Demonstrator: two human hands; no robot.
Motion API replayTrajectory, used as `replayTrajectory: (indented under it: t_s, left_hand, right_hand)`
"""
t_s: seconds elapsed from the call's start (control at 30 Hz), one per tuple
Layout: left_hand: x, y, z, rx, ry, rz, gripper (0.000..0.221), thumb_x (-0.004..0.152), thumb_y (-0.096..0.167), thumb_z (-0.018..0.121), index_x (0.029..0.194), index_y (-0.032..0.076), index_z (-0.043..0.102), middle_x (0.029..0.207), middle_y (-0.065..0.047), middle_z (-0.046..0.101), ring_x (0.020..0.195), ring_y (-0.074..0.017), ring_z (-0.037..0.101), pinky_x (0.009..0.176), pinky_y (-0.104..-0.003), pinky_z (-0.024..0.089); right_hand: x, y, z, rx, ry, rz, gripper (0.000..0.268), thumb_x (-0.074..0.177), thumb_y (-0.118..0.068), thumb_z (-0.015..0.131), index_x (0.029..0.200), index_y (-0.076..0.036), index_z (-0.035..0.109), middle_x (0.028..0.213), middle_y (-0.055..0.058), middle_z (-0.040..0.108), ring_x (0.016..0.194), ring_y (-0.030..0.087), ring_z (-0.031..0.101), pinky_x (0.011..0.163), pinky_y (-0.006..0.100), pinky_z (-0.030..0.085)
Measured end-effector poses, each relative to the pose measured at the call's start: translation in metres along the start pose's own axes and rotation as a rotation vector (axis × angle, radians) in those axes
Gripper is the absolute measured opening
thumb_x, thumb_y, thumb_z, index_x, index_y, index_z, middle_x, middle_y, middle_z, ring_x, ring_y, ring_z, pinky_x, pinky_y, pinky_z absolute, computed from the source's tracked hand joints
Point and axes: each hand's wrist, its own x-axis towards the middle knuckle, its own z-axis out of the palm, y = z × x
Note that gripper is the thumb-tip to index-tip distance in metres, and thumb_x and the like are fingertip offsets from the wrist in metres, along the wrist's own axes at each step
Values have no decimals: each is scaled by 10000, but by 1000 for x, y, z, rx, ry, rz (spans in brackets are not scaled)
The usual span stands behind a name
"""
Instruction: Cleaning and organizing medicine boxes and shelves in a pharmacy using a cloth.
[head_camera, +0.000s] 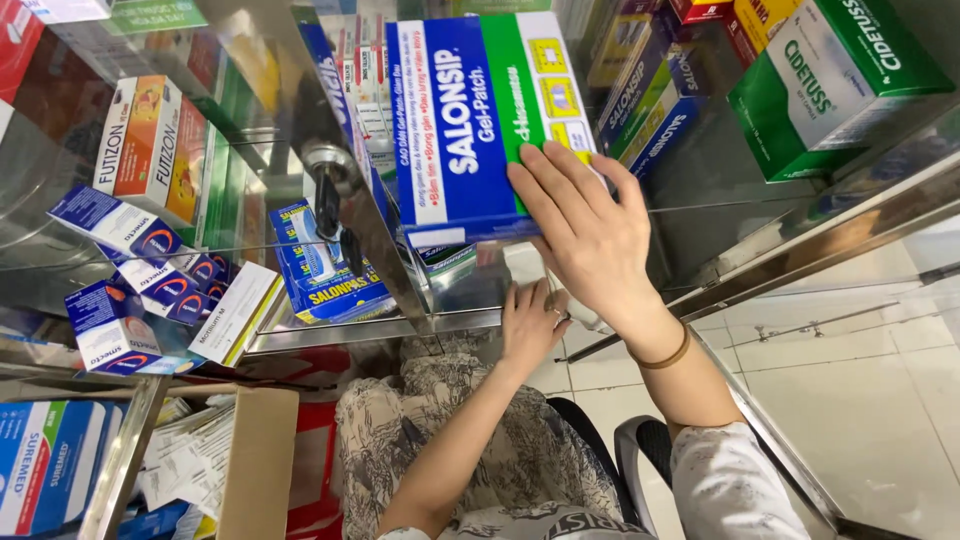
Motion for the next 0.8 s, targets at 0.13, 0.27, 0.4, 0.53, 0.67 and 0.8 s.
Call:
replayTrajectory:
  t_s: [0.13,0.27,0.4,0.53,0.67,0.8]
  left_hand:
    - [0,0,-13,-7,-2,-25,543,827,400,800,1269,133,630,1364,-184,552,1313,-334,479,1142,-597,336]
    - [-14,-13,25,-142,36,-46,547,836,370,778,1277,93,612,1371,-210,556,1310,-406,474,1123,-572,327]
    - [-17,-30,61,262,47,110,632,819,363,648,1315,-23,592,1395,-251,567,1312,-408,494,1150,-474,329]
    - [-3,-30,35,-885,-52,-390,448,1023,320,495,1375,47,542,1366,-164,573,1284,-345,558,1135,-467,423]
    - [9,-14,7,-71,-116,-14,389,964,309,586,1239,42,653,1342,-176,569,1299,-361,494,1141,-541,356]
    - [5,-6,18,-773,57,-417,487,852,204,577,1307,48,650,1354,-167,577,1298,-298,502,1084,-456,470]
  right_hand:
    - [-24,-10,-14,-55,111,30,482,865,-97,806,1335,-76,700,1377,80,695,1310,228,640,1121,420,412]
    - [-65,-16,-32,-15,216,54,330,865,-120,790,1183,-53,734,1270,100,721,1202,279,676,1079,491,460]
    - [-178,-17,-10,20,297,159,230,908,-120,782,1100,-66,667,1203,137,718,1174,396,679,1034,503,569]
    - [-252,-28,9,8,418,117,258,903,-84,720,1093,-91,546,1175,130,653,1173,365,653,1095,607,548]
    - [-280,-45,12,-96,450,321,314,986,-78,748,1196,-94,515,1266,145,526,1278,382,543,1120,526,505]
    - [-314,-39,47,-27,484,428,282,949,-68,735,1172,-72,562,1298,152,599,1291,371,580,1084,519,516]
